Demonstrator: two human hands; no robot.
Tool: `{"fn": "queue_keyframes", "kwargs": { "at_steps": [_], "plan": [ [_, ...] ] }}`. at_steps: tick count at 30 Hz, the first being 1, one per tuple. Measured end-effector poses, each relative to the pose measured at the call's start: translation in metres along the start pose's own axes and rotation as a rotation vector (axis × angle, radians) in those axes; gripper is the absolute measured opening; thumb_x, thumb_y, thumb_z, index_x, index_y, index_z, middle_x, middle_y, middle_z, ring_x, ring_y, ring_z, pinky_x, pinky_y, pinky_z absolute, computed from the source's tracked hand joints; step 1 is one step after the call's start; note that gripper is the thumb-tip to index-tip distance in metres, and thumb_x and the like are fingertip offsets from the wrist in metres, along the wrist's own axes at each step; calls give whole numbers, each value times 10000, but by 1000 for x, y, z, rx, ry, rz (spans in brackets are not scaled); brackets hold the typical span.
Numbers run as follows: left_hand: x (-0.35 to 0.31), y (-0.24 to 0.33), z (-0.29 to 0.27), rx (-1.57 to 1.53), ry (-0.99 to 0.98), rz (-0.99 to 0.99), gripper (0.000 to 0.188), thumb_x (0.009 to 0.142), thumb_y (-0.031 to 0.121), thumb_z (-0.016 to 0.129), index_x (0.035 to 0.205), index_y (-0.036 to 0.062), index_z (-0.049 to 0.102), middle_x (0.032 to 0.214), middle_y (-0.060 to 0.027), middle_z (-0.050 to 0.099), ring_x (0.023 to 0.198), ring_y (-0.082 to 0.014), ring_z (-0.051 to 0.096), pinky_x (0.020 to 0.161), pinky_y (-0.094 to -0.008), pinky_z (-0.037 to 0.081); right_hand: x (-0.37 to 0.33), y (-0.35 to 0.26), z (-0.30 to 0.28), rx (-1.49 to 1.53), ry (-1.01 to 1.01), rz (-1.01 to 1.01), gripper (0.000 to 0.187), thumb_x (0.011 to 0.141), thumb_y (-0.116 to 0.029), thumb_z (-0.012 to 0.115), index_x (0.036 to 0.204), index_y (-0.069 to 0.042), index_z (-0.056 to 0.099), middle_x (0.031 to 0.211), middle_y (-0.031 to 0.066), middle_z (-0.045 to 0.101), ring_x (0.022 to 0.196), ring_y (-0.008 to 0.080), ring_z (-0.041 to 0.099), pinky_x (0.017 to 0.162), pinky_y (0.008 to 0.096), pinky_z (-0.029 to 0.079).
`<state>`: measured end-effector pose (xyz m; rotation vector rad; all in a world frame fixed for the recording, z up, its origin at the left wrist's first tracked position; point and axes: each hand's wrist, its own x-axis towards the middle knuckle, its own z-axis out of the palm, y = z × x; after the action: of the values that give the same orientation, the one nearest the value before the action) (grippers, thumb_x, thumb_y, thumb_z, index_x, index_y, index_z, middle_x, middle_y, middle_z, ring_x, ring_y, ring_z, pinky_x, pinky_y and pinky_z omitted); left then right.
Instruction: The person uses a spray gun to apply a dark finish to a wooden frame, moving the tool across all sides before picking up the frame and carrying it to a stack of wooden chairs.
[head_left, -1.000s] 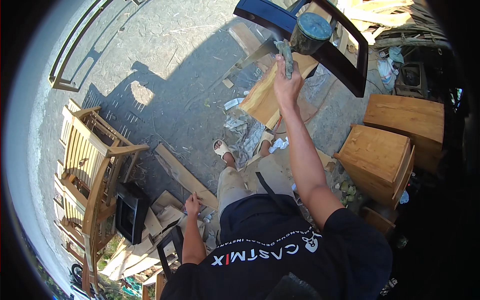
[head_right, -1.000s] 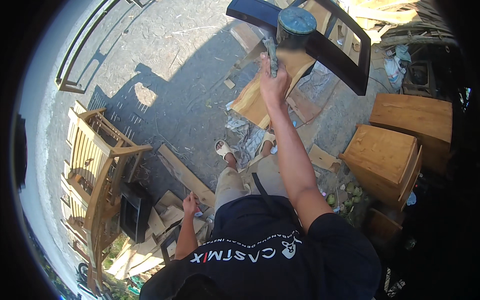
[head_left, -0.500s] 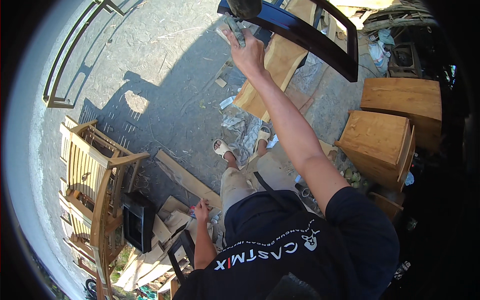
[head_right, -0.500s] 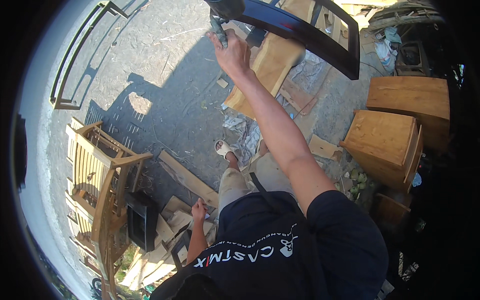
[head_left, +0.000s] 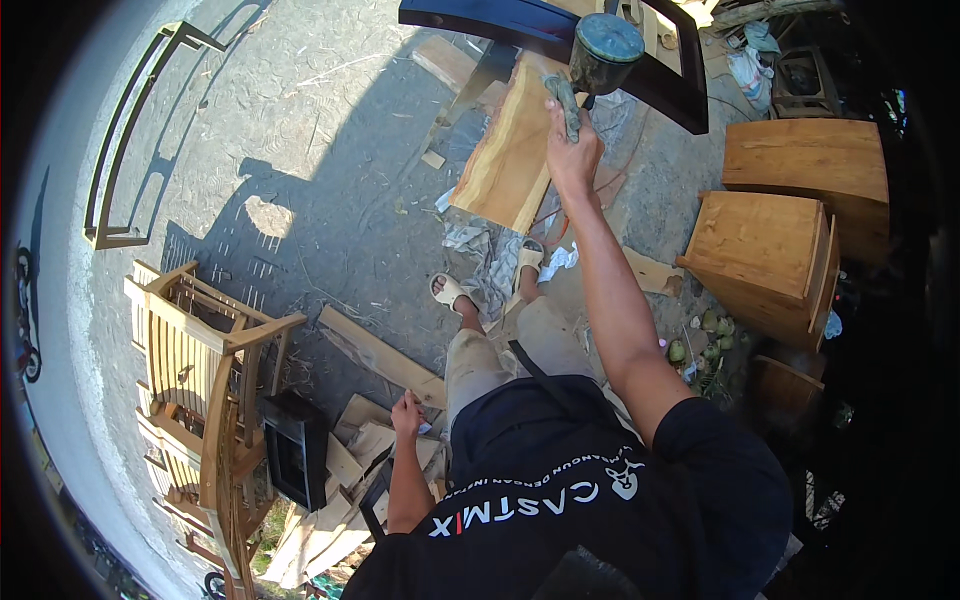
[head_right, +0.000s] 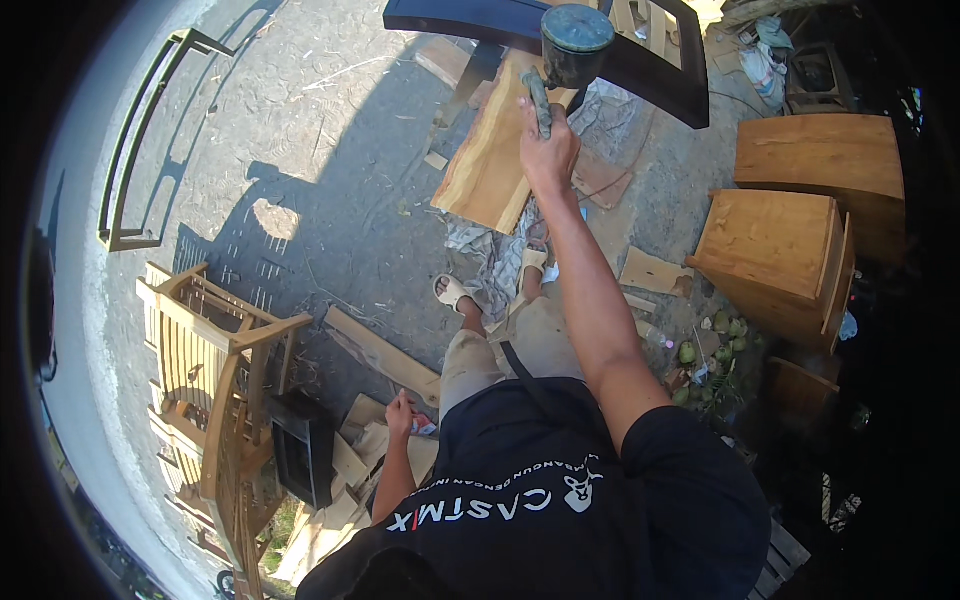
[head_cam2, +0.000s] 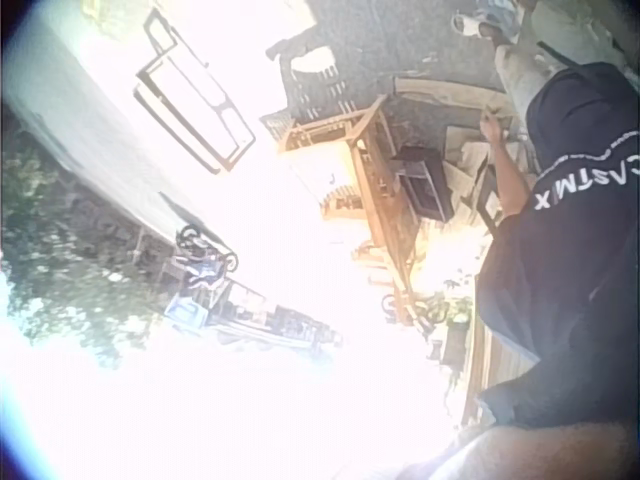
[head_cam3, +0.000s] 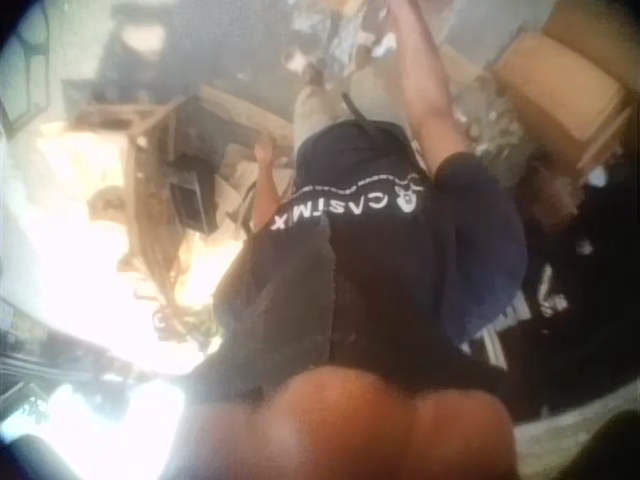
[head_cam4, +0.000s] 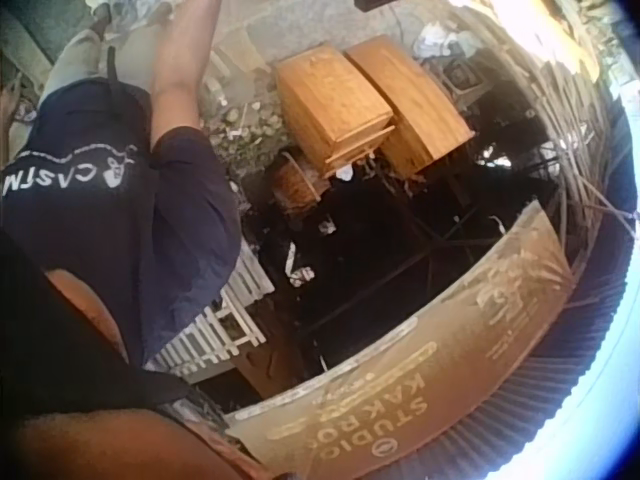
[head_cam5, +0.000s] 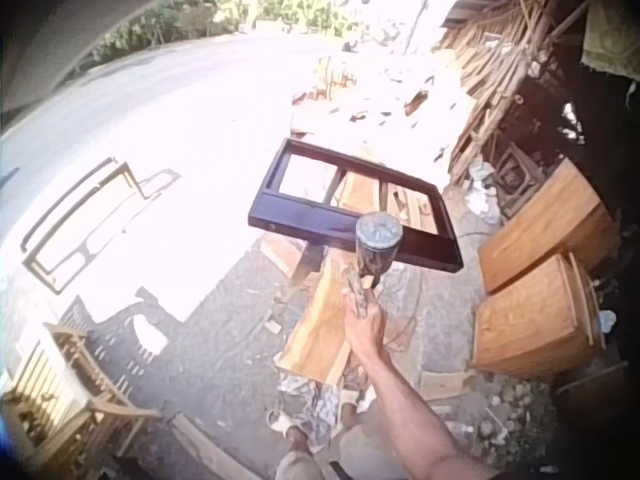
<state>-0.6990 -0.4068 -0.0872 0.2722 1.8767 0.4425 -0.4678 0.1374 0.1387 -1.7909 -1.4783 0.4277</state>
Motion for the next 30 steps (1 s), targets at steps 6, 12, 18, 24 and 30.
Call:
{"fn": "queue_keyframes", "kwargs": {
  "at_steps": [6,12,18,24,30],
  "plan": [
    [4,-3,-11,71,5,29,538,1070,459,509,856,-1,691,599,-104,647,497,-157,637,479,-313,509,-7,22,-40,-147,120,119,494,992,-427,653,1132,44,704,966,314,724,1002,492,693,846,499,527],
    [16,-3,-8,113,0,38,559,1066,478,504,856,-3,698,603,-97,641,532,-162,645,536,-325,529,-12,27,-33,-18,112,-46,431,998,-392,660,1099,25,707,885,279,723,871,465,712,770,484,531],
    [18,9,-6,88,29,54,568,1063,476,508,846,-12,703,609,-105,645,556,-172,664,568,-340,535,8,-25,11,47,-90,-161,417,984,-424,677,916,-13,652,715,218,692,747,435,710,657,489,530],
    [11,1,-11,75,53,60,558,1063,460,517,842,-16,705,604,-111,646,554,-178,672,571,-347,540,33,-79,71,62,-192,-335,539,947,-556,678,903,-19,655,677,201,679,718,425,706,668,493,540],
    [3,7,-8,55,50,33,559,1064,460,515,854,-24,701,609,-115,653,561,-177,675,564,-342,549,40,-93,88,160,-186,-379,571,945,-591,659,909,-21,659,682,205,676,728,443,701,696,523,536]
  ]
}}
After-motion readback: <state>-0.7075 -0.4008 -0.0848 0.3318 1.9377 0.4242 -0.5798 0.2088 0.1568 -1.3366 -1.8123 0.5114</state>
